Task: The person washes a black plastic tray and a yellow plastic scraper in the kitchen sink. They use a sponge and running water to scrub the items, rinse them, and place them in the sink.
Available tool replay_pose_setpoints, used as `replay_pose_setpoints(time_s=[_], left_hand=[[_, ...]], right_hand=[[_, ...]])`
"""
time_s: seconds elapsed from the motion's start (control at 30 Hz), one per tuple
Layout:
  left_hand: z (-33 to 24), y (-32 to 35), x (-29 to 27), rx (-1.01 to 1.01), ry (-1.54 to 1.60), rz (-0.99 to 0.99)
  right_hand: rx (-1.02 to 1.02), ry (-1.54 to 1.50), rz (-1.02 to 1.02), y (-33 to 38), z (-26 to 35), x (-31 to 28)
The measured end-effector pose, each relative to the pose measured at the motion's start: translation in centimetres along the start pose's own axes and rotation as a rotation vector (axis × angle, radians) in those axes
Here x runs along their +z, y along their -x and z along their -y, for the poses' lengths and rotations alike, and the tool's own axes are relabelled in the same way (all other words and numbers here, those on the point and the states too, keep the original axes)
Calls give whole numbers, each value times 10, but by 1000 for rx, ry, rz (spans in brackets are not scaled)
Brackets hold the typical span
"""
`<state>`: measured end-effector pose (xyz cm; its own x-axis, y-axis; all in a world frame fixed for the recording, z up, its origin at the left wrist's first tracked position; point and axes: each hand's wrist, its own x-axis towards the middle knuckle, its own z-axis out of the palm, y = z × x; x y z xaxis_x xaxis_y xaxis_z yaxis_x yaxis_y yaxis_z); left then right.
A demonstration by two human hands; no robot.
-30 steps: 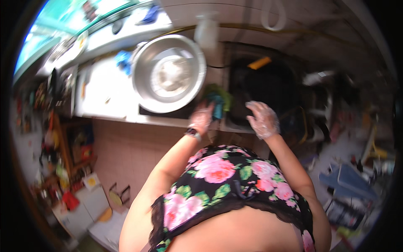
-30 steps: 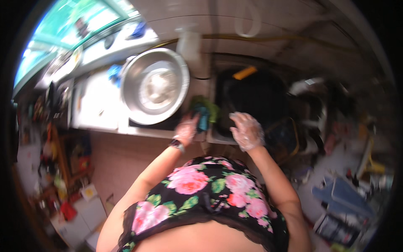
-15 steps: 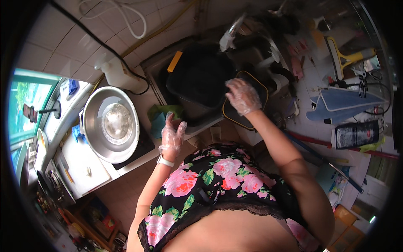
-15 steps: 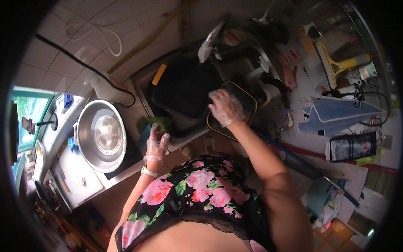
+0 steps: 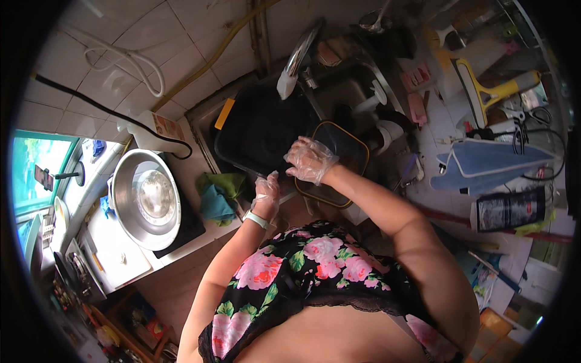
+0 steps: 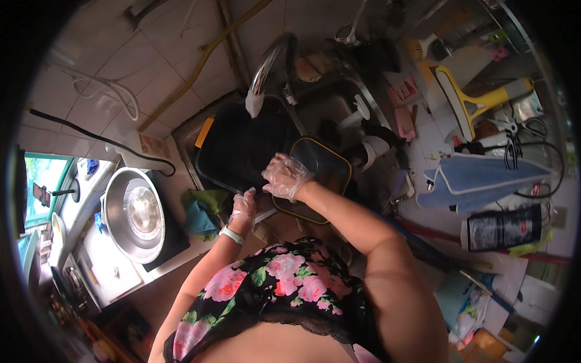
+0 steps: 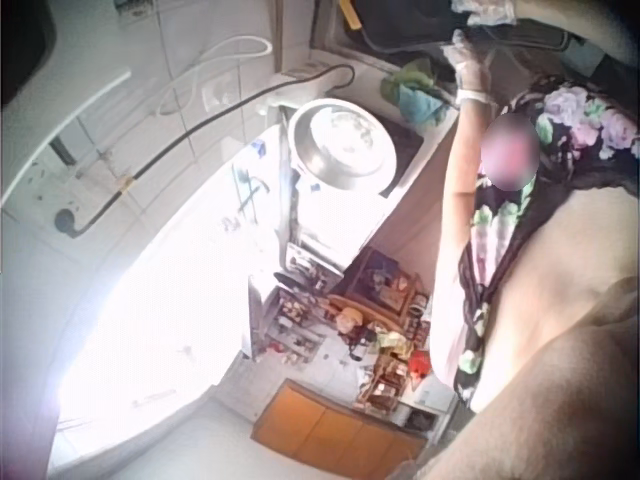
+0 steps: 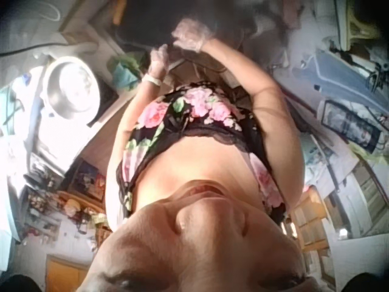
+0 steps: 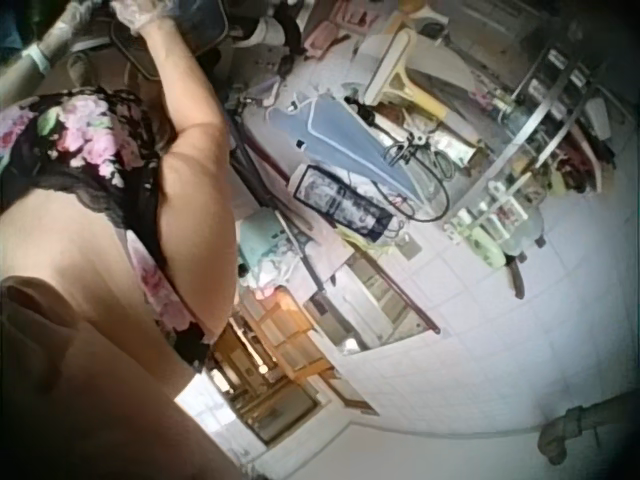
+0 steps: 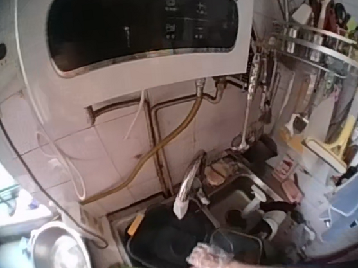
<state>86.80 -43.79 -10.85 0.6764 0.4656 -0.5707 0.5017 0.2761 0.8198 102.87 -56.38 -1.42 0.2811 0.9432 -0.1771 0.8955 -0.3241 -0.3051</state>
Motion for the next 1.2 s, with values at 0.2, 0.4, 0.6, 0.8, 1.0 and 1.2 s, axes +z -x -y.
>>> replay_pose_setpoints(time_s=[0.2, 0.4, 0.6, 0.8, 1.0, 1.2], left_hand=[[-62, 18, -6, -126, -60, -154], [-33, 3, -66, 410, -844, -415], [-67, 1, -73, 150, -939, -451], [-54, 19, -58, 259, -816, -583], [-40, 17, -53, 260, -768, -614], [-44, 12, -50, 243, -749, -578]], right_hand=[[-65, 57, -104, 2, -69, -32], [-108, -204, -571, 3, -132, -59], [637, 176, -317, -67, -269, -121], [615, 241, -263, -95, -311, -126], [493, -287, -842, -56, -259, -112], [612, -1577, -1100, -36, -279, -112]])
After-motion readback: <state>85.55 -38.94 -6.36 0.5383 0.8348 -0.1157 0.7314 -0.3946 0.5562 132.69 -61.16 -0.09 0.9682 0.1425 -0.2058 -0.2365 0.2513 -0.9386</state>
